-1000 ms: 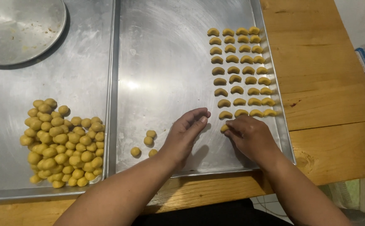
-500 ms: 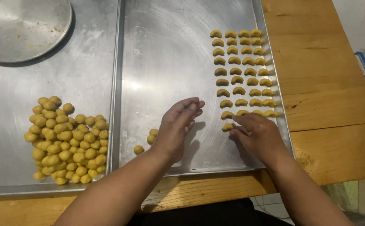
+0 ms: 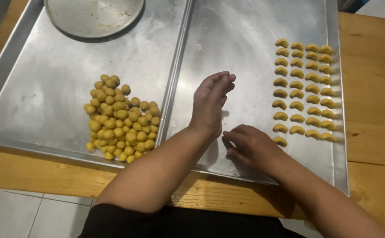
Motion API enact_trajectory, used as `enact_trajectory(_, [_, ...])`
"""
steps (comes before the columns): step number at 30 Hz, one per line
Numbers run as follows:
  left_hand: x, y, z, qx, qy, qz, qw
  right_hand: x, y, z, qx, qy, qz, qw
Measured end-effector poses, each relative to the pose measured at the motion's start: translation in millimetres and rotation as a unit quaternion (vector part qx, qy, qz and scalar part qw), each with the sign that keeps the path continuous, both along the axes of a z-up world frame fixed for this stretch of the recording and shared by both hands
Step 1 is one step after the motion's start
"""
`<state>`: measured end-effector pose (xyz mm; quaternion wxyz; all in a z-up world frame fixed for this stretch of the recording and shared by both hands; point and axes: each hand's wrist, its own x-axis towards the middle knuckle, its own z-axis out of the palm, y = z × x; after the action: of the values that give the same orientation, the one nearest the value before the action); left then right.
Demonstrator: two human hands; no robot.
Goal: Shaping pre-portioned dough balls into crescents and arranging them in neat rows on a baking tray.
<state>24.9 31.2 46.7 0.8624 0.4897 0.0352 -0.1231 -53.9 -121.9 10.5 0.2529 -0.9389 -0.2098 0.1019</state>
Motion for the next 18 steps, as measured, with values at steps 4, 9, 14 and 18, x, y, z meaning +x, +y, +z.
enact_trajectory(4, [3,2,-3,0.007,0.01,0.02,1.0,22,27,-11,-0.017,0.022,0.025,0.999])
enact_trajectory(9, [5,1,-11,0.044,-0.042,0.04,0.997,43,52,-18,-0.013,-0.003,0.03,0.999])
enact_trajectory(14, [3,0,-8,0.025,-0.042,0.044,0.998,42,31,-38,-0.012,0.003,0.01,1.0])
enact_trajectory(18, [-3,1,-1,0.027,-0.014,0.013,0.999,29,15,12,0.02,0.026,-0.044,0.999])
